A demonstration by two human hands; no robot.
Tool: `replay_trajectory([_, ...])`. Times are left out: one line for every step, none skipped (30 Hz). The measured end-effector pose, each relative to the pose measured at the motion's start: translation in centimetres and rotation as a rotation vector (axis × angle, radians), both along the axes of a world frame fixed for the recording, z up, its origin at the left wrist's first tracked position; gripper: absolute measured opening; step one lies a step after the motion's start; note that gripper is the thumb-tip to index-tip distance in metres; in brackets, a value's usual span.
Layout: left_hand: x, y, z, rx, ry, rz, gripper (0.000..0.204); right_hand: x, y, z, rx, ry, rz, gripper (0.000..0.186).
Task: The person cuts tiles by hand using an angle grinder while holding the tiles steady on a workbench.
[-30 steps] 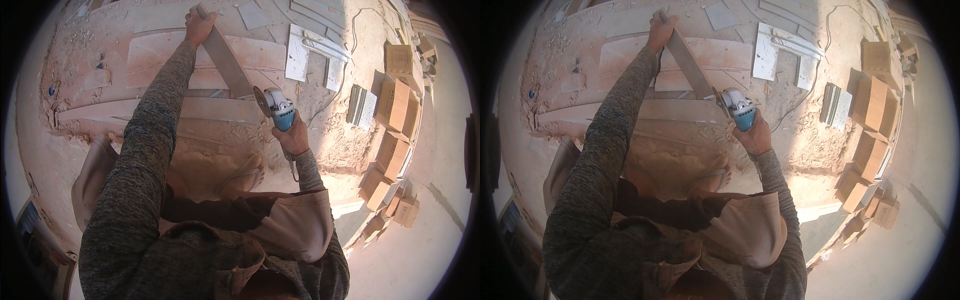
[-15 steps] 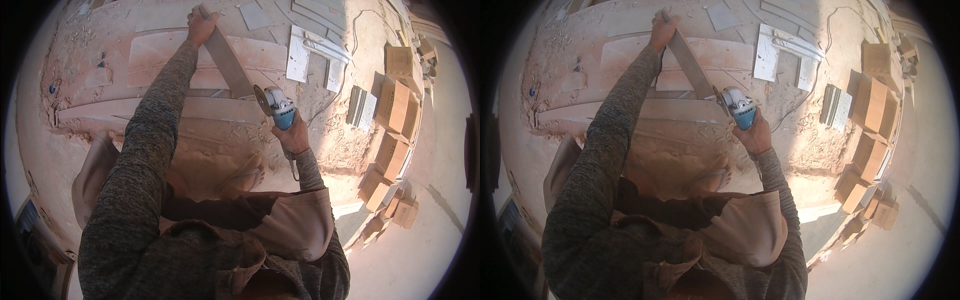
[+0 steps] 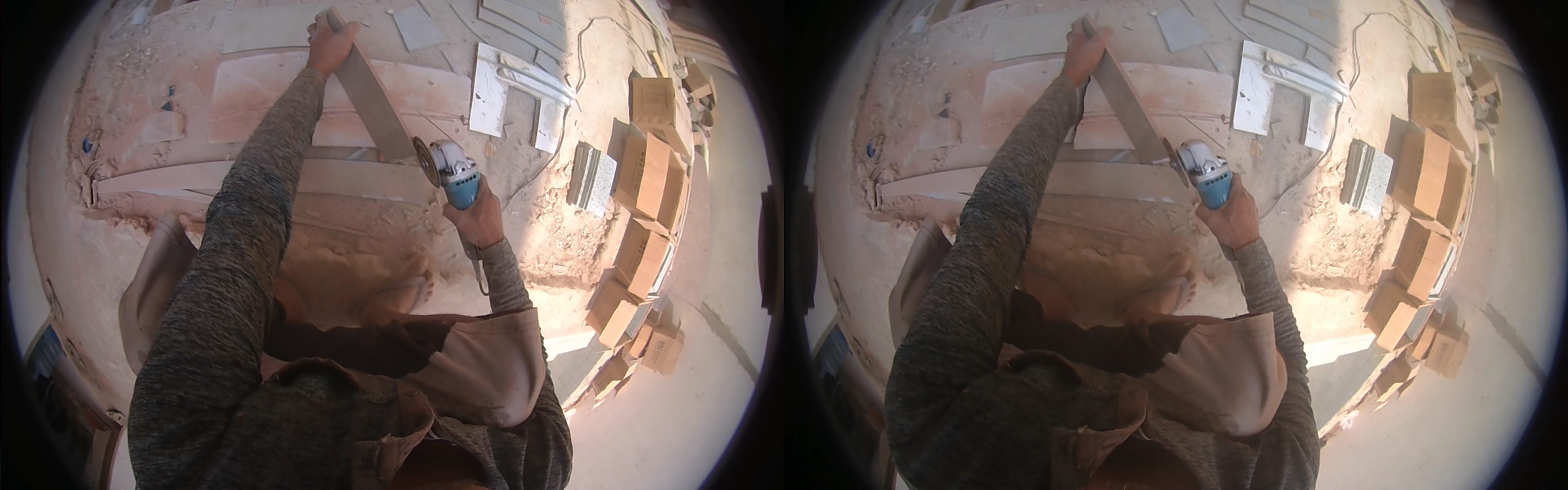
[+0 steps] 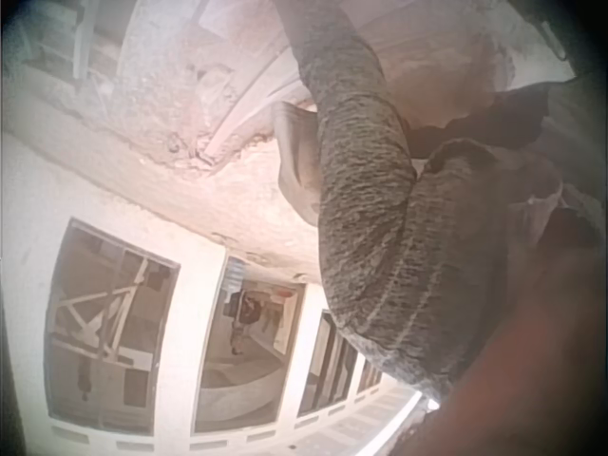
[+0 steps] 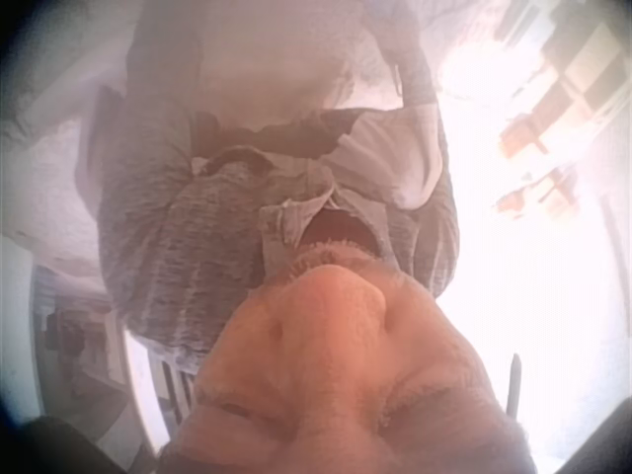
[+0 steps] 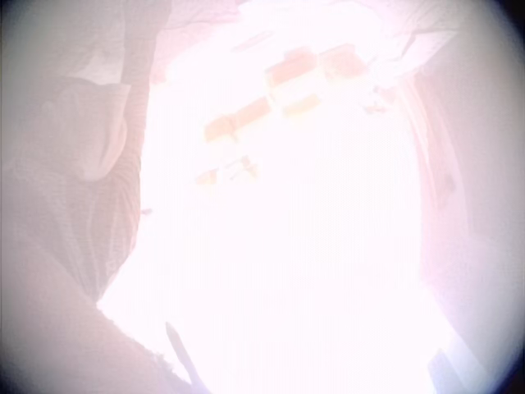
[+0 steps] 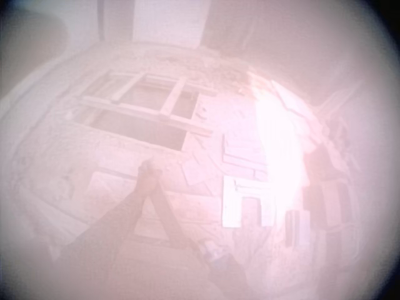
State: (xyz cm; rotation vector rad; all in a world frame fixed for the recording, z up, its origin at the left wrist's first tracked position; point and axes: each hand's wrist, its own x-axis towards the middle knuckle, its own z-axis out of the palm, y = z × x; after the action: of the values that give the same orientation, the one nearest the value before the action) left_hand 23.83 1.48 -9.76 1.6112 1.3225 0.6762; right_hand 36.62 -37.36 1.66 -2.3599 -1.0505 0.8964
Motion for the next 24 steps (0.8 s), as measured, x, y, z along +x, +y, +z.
replay_trajectory([-0.2,0.2,-0.1,0.011,-0.004,-0.007,0.093,0.0,0.0,-0.3,0.011,0.014,0.002,0.058])
replay_trajectory([-0.3,0.2,-0.3,0.021,-0.008,-0.013,0.093,-0.1,-0.1,-0.6,0.022,0.027,0.004,0.058])
replay_trajectory([-0.5,0.4,-0.4,0.031,-0.013,-0.021,0.093,-0.1,-0.2,-0.8,0.017,0.023,0.002,0.058])
replay_trajectory([-0.5,0.3,-0.5,0.045,-0.002,-0.023,0.093,-0.1,-0.4,-0.9,0.005,0.018,-0.003,0.059])
replay_trajectory([-0.5,0.3,-0.6,0.060,0.008,-0.026,0.093,-0.2,-0.6,-1.0,-0.006,0.012,-0.008,0.059])
replay_trajectory([-0.6,0.3,-0.7,0.074,0.018,-0.030,0.093,-0.3,-0.8,-1.1,-0.001,0.022,-0.016,0.059])
replay_trajectory([-0.6,0.2,-0.8,0.085,0.027,-0.035,0.093,-0.3,-0.9,-0.6,0.000,0.026,-0.027,0.059])
replay_trajectory([-0.6,0.3,-0.9,0.096,0.037,-0.040,0.093,-0.4,-1.0,-0.3,0.002,0.031,-0.038,0.060])
replay_trajectory([-0.5,0.3,-1.0,0.107,0.047,-0.045,0.094,-0.3,-1.1,-0.1,-0.015,0.026,-0.038,0.060])
replay_trajectory([-0.7,0.5,-1.2,0.083,0.037,-0.045,0.094,-0.2,-1.1,0.2,-0.031,0.023,-0.036,0.060])
replay_trajectory([-0.9,0.9,-1.4,0.059,0.028,-0.046,0.094,-0.2,-1.2,0.4,-0.047,0.020,-0.033,0.060])
replay_trajectory([-1.0,1.1,-1.6,0.039,0.026,-0.049,0.095,-0.2,-1.2,0.6,-0.046,0.019,-0.029,0.060])
replay_trajectory([-0.9,1.0,-1.4,0.019,0.023,-0.057,0.095,-0.1,-1.3,0.7,-0.046,0.017,-0.030,0.060])
replay_trajectory([-0.9,1.0,-1.1,0.003,0.027,-0.069,0.095,-0.1,-1.3,0.8,-0.046,0.015,-0.030,0.060])
replay_trajectory([-0.8,0.9,-0.9,-0.003,0.024,-0.075,0.095,-0.1,-1.3,0.9,-0.051,0.007,-0.025,0.060])
replay_trajectory([-0.9,0.9,-0.7,-0.008,0.021,-0.081,0.095,-0.1,-1.3,1.0,-0.054,0.001,-0.019,0.060])
replay_trajectory([-1.0,0.8,-0.5,-0.003,0.011,-0.081,0.095,-0.2,-1.3,1.1,-0.057,-0.005,-0.012,0.060])
replay_trajectory([-0.9,0.7,-0.3,-0.004,0.015,-0.063,0.095,-0.1,-1.3,0.9,-0.056,-0.005,-0.008,0.060])
replay_trajectory([-0.7,0.3,0.4,-0.005,0.018,-0.046,0.095,0.0,-1.4,0.7,-0.054,-0.005,-0.005,0.061])
replay_trajectory([0.2,-0.9,2.8,-0.014,0.032,-0.013,0.094,0.1,-1.5,0.5,-0.053,-0.008,-0.006,0.061])
replay_trajectory([0.5,-1.0,2.8,-0.010,0.027,-0.008,0.094,0.1,-1.6,0.5,-0.056,-0.015,-0.007,0.061])
replay_trajectory([0.3,-1.0,2.9,-0.002,0.028,0.006,0.094,0.0,-1.5,0.6,-0.054,-0.018,0.000,0.061])
replay_trajectory([-0.7,-0.2,1.8,0.021,0.014,-0.004,0.093,-0.1,-1.3,0.6,-0.050,-0.016,0.011,0.062])
replay_trajectory([-1.2,0.2,0.6,0.039,0.015,-0.002,0.094,-0.2,-1.1,0.6,-0.051,-0.011,0.021,0.062])
